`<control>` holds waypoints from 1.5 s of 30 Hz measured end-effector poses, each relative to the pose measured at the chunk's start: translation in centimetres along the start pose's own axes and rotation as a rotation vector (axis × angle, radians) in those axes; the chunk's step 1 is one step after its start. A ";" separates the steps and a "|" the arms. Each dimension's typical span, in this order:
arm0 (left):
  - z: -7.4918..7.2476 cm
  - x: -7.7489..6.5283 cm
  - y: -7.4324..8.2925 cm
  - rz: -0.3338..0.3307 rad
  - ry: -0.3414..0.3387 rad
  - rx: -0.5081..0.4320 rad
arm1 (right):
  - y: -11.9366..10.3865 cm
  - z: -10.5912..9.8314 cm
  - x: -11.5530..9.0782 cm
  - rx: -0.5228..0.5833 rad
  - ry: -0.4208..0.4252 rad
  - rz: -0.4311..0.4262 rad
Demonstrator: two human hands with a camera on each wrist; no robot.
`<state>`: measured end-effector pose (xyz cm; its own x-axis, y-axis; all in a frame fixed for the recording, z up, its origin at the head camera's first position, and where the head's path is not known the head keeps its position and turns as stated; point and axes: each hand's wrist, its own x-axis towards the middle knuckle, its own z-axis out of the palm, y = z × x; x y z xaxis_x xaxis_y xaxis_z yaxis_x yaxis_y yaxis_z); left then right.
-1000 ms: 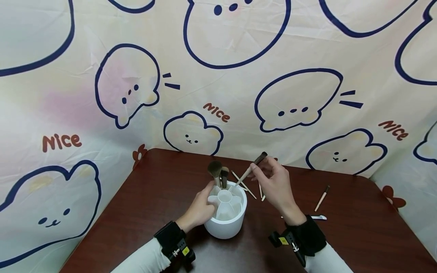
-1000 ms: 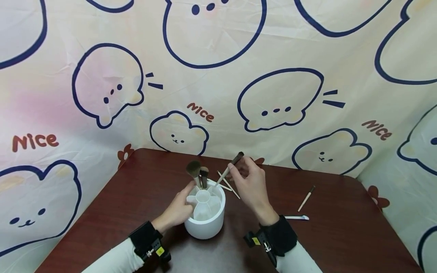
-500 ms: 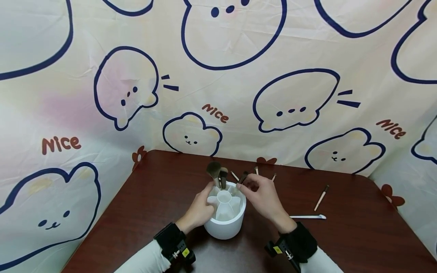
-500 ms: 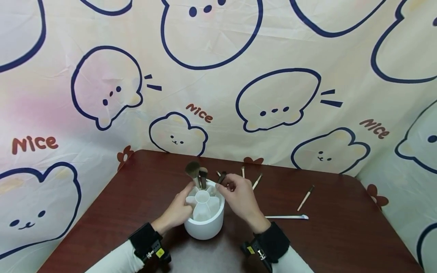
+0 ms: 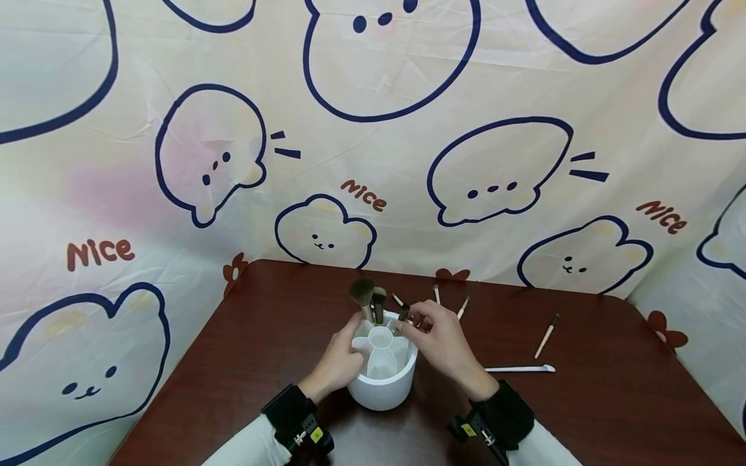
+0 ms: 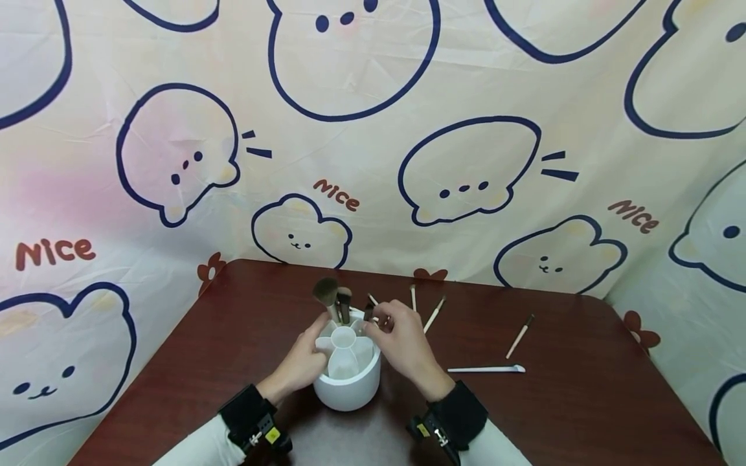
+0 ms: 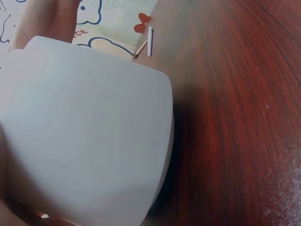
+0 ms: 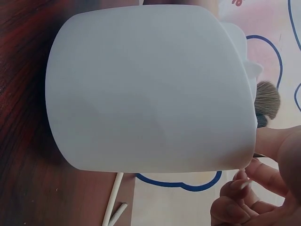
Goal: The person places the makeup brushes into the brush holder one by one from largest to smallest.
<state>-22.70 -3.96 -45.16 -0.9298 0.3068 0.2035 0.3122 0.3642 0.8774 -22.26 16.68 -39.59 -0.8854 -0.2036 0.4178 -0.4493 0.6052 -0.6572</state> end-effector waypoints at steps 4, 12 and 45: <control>-0.2 -0.1 0.1 0.009 0.001 0.000 | -0.1 0.0 0.3 0.022 -0.008 -0.009; -0.5 -0.2 0.1 0.011 0.001 -0.004 | 0.1 -0.3 1.4 0.050 -0.061 0.050; -0.1 0.1 -0.3 -0.024 -0.018 0.000 | 13.2 0.0 6.9 -0.314 -0.241 0.438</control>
<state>-22.86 -4.10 -45.36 -0.9334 0.3135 0.1744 0.2895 0.3713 0.8822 -34.33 23.23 -45.38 -0.9991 -0.0306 -0.0291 -0.0118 0.8636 -0.5041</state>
